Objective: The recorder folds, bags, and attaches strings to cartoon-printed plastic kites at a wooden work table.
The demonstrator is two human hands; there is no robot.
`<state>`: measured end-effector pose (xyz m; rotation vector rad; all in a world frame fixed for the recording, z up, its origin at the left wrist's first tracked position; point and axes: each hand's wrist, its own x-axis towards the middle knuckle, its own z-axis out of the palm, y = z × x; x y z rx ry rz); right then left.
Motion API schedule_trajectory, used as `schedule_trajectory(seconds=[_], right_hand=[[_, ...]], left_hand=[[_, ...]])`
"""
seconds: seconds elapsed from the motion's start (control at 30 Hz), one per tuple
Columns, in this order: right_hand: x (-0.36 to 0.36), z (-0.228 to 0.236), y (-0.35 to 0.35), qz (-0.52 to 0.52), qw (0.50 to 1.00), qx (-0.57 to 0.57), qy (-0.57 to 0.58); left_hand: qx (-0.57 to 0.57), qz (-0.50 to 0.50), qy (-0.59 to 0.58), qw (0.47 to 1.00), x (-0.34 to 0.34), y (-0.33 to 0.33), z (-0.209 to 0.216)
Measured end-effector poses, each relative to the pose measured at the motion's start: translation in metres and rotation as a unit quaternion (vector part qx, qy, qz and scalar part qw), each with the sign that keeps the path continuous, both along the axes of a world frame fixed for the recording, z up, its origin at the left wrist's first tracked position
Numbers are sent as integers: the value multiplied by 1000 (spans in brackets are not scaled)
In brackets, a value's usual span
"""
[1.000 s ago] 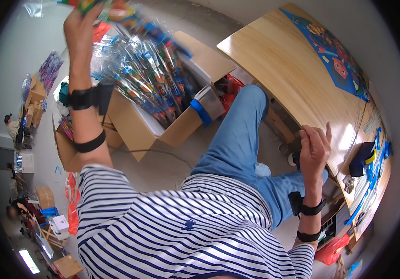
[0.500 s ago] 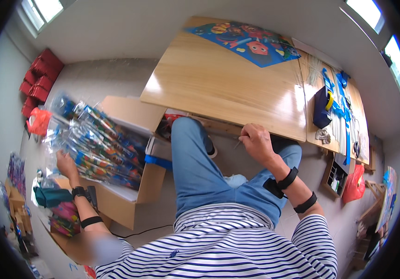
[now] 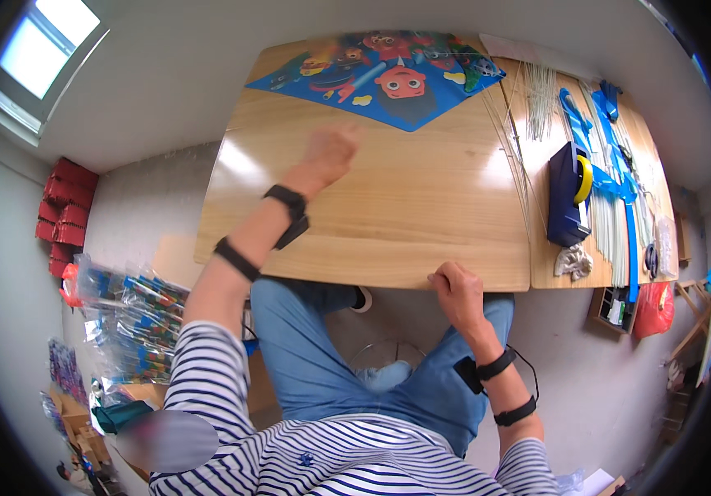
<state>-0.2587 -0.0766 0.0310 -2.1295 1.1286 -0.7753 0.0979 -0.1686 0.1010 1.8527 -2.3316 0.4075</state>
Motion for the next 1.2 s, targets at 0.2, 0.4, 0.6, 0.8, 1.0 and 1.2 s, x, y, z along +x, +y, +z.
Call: schedule_trajectory(seconds=[0.2,0.4,0.6,0.8,1.0,1.2], right_hand=[[-2,-3,-9,18,999,-18,-43],[-1,-4,-13,20,998,-43,-40],[-7,-7,-16,25,998,-24,-56],[-10,-7,-18,36,997,-16,-70],[-11,-10,-19,35,995,-21,-86],[-12,-13,-19,32,994,-27,-102]], left_hand=[[-57,-77,-84,992,-31,-109,-58],[-88,-76,-101,988,-6,-141,-76],[-50,-146,-21,988,-15,-134,-71],[-27,-191,-73,978,-16,-138,-61],[1,-85,-34,996,-23,-153,-62],[-7,-20,142,990,-19,-169,-49]])
